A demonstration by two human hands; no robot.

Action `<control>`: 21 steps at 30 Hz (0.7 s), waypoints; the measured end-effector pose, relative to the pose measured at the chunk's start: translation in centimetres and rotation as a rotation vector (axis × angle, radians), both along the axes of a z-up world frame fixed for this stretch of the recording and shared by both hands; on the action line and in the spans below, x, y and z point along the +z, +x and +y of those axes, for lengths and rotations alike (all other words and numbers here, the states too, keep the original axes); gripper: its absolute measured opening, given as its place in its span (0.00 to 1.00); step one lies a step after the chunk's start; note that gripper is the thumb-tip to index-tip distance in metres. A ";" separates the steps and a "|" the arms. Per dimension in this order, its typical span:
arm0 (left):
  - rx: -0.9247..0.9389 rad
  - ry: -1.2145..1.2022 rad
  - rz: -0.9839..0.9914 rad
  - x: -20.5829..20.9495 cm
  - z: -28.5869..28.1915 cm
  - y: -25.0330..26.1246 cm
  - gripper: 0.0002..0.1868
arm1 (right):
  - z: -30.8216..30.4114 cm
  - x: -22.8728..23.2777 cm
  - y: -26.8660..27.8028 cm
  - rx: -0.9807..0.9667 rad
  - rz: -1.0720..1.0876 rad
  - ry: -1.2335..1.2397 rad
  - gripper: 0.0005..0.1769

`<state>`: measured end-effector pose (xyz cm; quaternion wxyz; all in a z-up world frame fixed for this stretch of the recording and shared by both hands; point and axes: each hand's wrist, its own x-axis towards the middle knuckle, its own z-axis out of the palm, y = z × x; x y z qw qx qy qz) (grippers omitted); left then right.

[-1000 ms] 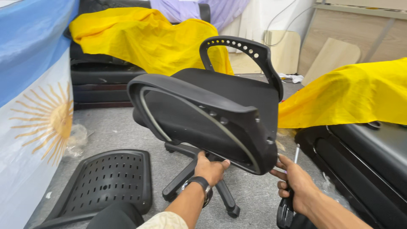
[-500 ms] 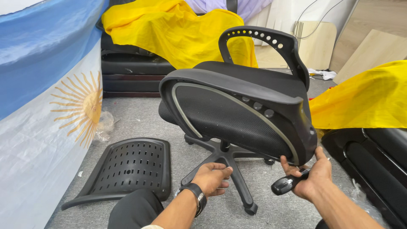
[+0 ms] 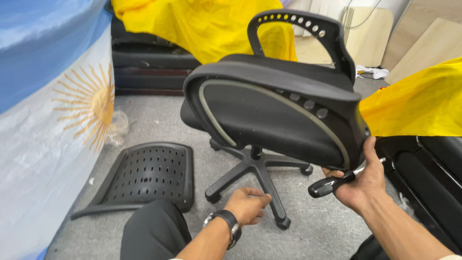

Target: The person uses a screwdriver to remove screws from the back of a black office chair, detaches the backrest, and then removes the seat cushion from the base. The parts are placed on the floor.

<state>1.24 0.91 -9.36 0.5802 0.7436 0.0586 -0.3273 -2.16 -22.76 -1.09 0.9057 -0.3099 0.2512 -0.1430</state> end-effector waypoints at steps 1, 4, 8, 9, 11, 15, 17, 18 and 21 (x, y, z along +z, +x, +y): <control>-0.013 0.009 0.005 -0.7 -0.3 -0.9 0.28 | 0.0 -0.3 -0.1 0.029 -0.073 -0.058 0.29; -0.095 -0.024 -0.005 -2.1 -1.1 -3.4 0.28 | -0.2 -2.1 -0.1 -0.001 -0.083 -0.105 0.25; -0.175 0.007 0.006 -2.3 -1.3 -5.7 0.28 | -0.8 -4.2 -0.1 0.041 -0.070 -0.105 0.14; -0.188 0.018 -0.029 -2.1 -1.1 -5.9 0.29 | -0.9 -4.2 0.0 0.044 -0.029 -0.099 0.12; -0.202 0.020 -0.038 -1.7 -0.6 -6.2 0.30 | -0.2 -4.1 0.6 0.011 0.053 -0.122 0.12; -0.194 0.057 -0.036 -1.0 -0.1 -6.1 0.29 | 0.5 -2.7 1.5 -0.105 0.226 -0.159 0.18; -0.186 0.083 -0.057 -0.8 -0.5 -6.2 0.29 | 0.2 -3.1 1.8 -0.133 0.277 -0.153 0.20; -0.177 0.088 -0.072 -0.6 -1.0 -6.3 0.29 | -0.5 -3.2 2.0 -0.134 0.264 -0.153 0.20; -0.191 0.060 -0.135 -0.4 -2.5 -6.5 0.29 | -3.6 -4.4 2.9 -0.078 0.150 -0.095 0.22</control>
